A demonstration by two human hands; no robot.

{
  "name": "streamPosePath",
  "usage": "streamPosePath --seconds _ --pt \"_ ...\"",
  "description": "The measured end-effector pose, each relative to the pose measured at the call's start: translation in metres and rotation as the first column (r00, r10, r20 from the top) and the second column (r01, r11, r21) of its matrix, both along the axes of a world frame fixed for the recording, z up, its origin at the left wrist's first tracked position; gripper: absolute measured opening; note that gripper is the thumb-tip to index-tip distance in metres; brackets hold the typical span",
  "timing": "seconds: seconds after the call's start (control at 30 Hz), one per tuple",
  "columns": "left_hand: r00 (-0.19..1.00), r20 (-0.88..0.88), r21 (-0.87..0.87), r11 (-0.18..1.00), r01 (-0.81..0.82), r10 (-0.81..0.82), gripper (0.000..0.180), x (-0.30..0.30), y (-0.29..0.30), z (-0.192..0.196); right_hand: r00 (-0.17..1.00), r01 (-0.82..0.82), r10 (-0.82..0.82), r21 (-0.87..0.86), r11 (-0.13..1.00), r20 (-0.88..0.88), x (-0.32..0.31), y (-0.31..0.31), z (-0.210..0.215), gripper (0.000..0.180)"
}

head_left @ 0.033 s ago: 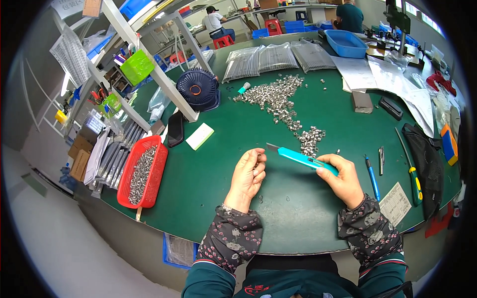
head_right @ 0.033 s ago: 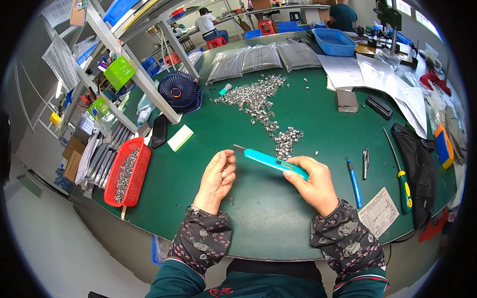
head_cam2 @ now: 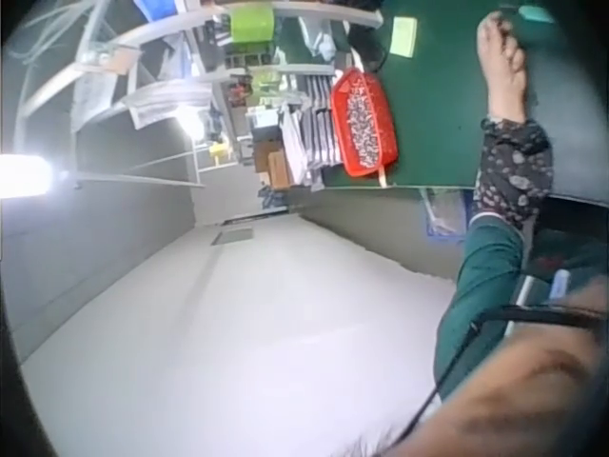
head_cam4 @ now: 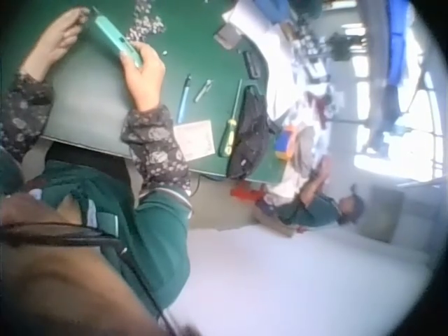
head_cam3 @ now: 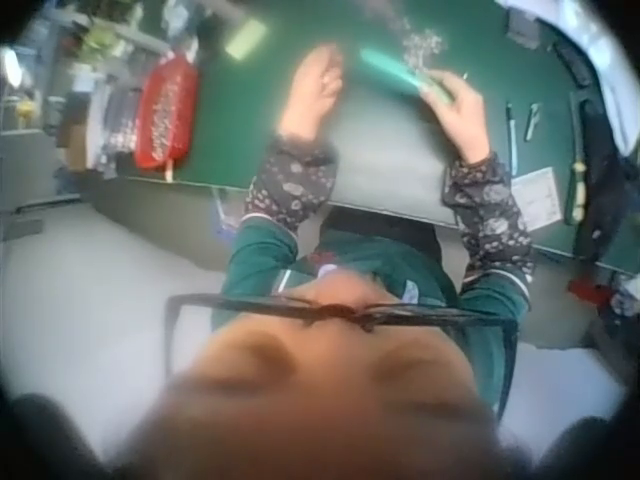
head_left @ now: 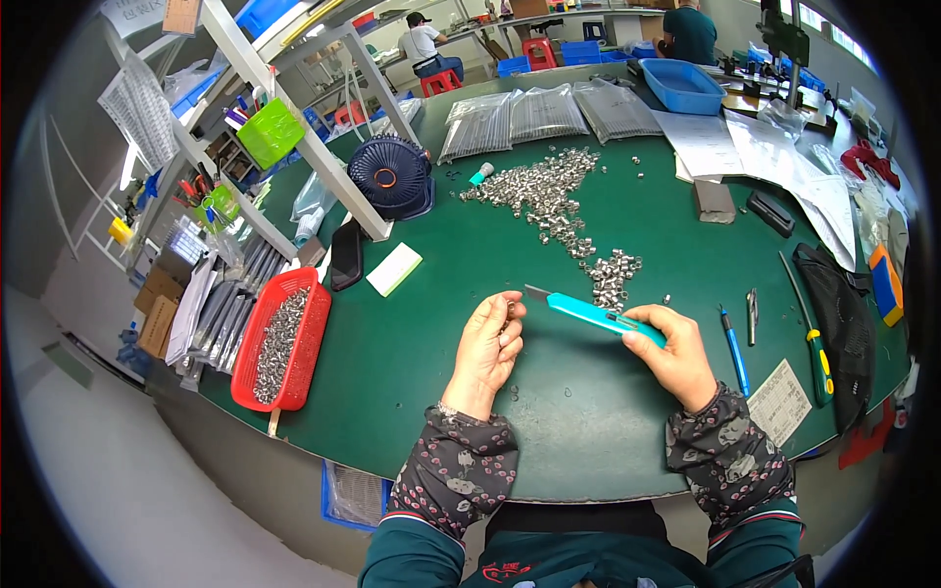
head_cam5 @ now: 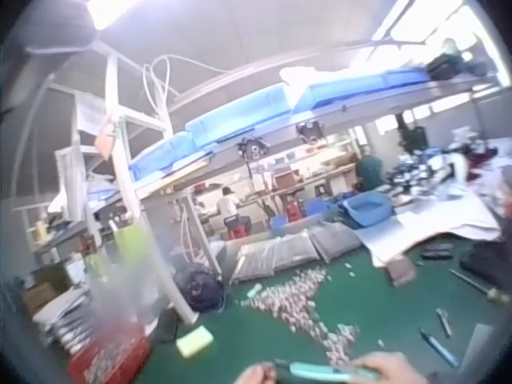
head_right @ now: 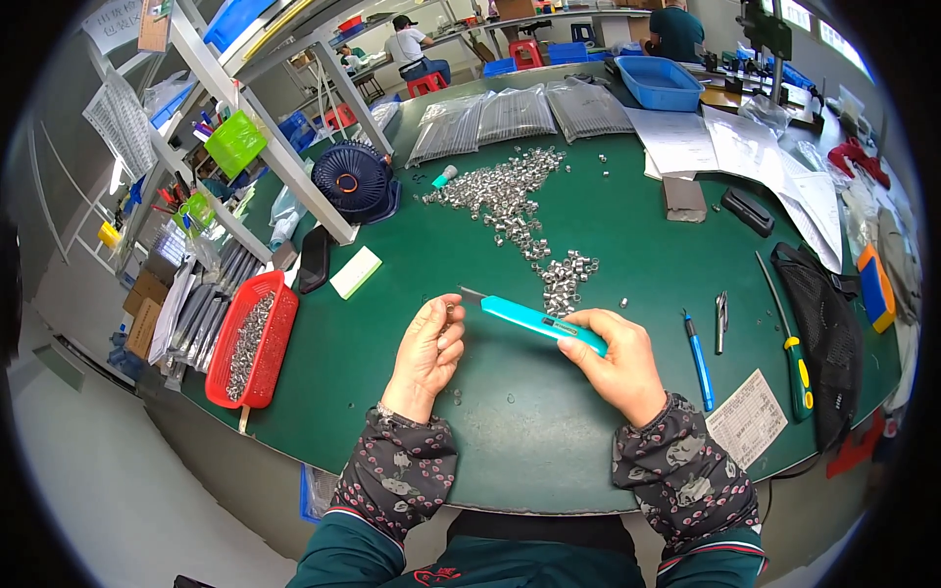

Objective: Using a utility knife to deburr or scrape small metal components at a workshop bench.

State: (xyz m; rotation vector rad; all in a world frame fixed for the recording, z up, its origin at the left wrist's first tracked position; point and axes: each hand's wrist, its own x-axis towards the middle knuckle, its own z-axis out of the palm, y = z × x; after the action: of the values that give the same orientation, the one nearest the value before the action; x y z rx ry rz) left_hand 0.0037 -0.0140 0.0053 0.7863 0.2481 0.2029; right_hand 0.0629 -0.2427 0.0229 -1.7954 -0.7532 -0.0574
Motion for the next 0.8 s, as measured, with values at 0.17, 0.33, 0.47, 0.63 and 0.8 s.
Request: streamPosePath --seconds 0.17,0.33,0.47,0.63,0.8 --pt "0.997 0.069 0.035 0.999 0.015 -0.018 0.02 0.0016 0.0008 -0.0007 0.999 0.005 -0.003 -0.049 0.999 0.049 -0.0009 0.0005 -0.0017 0.026" --pt "0.99 0.133 0.028 0.999 0.036 -0.039 0.017 0.0021 0.005 -0.0082 0.999 -0.009 0.012 -0.057 0.998 0.051 -0.0017 0.001 -0.0013 0.026" --pt "0.99 0.133 0.011 0.999 0.044 -0.046 0.017 0.0014 0.0046 -0.0068 0.997 -0.032 0.036 -0.064 0.997 0.061 -0.0023 0.0016 -0.0006 0.027" --pt "0.995 0.094 -0.007 0.999 0.041 -0.04 0.017 0.0011 0.0027 -0.0042 0.998 -0.039 0.042 -0.064 0.997 0.048 -0.0027 0.001 -0.0003 0.028" --pt "0.995 0.09 0.001 0.999 0.051 -0.051 0.017 0.0007 0.003 -0.0045 0.998 -0.056 0.057 -0.07 0.996 0.019 -0.003 0.0015 0.0001 0.028"
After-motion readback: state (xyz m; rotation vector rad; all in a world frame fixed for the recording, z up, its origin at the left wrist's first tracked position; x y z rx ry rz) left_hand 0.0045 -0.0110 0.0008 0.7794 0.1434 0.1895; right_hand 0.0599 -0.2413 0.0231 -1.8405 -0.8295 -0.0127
